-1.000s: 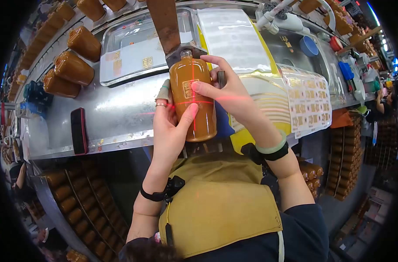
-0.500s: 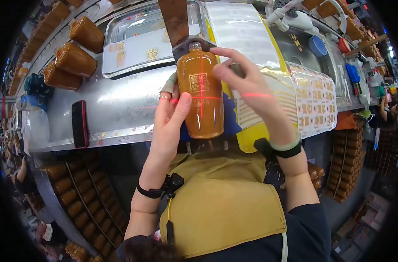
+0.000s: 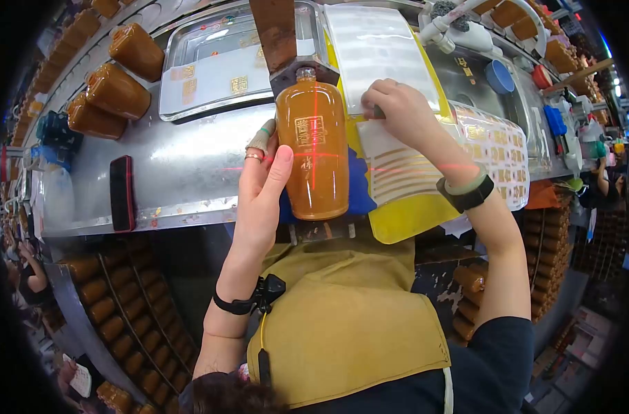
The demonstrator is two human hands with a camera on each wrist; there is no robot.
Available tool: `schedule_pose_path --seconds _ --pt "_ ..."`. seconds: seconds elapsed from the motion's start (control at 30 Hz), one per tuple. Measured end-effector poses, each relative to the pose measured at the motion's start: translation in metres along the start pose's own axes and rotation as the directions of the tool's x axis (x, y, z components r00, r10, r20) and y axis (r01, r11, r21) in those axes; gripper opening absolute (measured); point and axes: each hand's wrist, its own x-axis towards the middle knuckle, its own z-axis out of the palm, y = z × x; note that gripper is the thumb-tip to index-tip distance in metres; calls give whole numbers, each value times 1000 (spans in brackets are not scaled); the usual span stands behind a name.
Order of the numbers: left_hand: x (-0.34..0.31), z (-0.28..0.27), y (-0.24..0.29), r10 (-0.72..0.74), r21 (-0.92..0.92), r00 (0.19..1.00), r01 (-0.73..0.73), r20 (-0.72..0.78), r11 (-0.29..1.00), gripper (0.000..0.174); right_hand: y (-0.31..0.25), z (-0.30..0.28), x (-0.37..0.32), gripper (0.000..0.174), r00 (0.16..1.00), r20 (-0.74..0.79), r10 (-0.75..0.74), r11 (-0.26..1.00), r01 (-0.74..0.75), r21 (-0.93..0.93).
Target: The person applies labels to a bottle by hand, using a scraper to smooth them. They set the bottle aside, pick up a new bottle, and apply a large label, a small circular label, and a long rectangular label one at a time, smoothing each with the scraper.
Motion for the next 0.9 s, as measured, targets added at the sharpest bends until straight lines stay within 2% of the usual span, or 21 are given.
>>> schedule_pose_path --seconds 0.13,0.33,0.4,0.43,0.47,0.5,0.57,0.6,0.63,0.7,0.8,0.83,0.87,0.9 --pt "-1 -1 0 3 5 1000 -2 -18 1000 59 4 0 0 21 998 37 -49 997 51 -58" --pt "-1 1 0 13 -12 1000 -14 -6 1000 58 12 -9 7 21 995 95 7 1000 -6 -10" --pt "1 0 2 21 -15 1000 -21 6 1000 58 25 -33 28 18 989 -79 121 990 -127 -68" --pt "1 -2 0 8 1 1000 -8 -6 1000 59 47 -48 44 18 936 -304 177 953 -240 -183" --pt "0 -4 -2 -5 17 1000 5 -18 1000 59 73 -61 59 20 833 -520 190 891 -369 -265" --pt "0 -5 -4 3 15 1000 -3 -13 1000 59 92 -65 68 20 830 -526 185 889 -369 -270" --pt "1 -6 -4 13 23 1000 -13 -13 1000 60 119 -70 82 33 769 -631 98 825 -418 -381" --pt "1 -5 -3 22 24 1000 -22 -8 999 60 102 -61 78 37 877 -452 161 839 -363 -407" --pt "0 -4 -2 -8 -20 1000 7 -23 1000 60 84 -46 75 41 944 -251 216 854 -307 -420" --pt "1 -4 -5 -54 -76 998 51 -33 996 59 91 -6 70 34 971 -110 211 860 -238 -451" --pt "0 -7 -7 -58 -27 998 57 -34 998 58 102 -10 77 25 974 -172 146 793 -219 -568" --pt "0 -4 -4 -49 -10 998 48 -49 999 56 102 -20 77 18 960 -262 94 783 -234 -576" --pt "0 -4 -2 -46 -9 999 46 -25 999 56 98 -43 73 18 957 -267 111 769 -253 -587" --pt "0 -6 -3 -61 -9 998 61 -27 998 55 91 -66 68 17 936 -345 65 766 -269 -584"
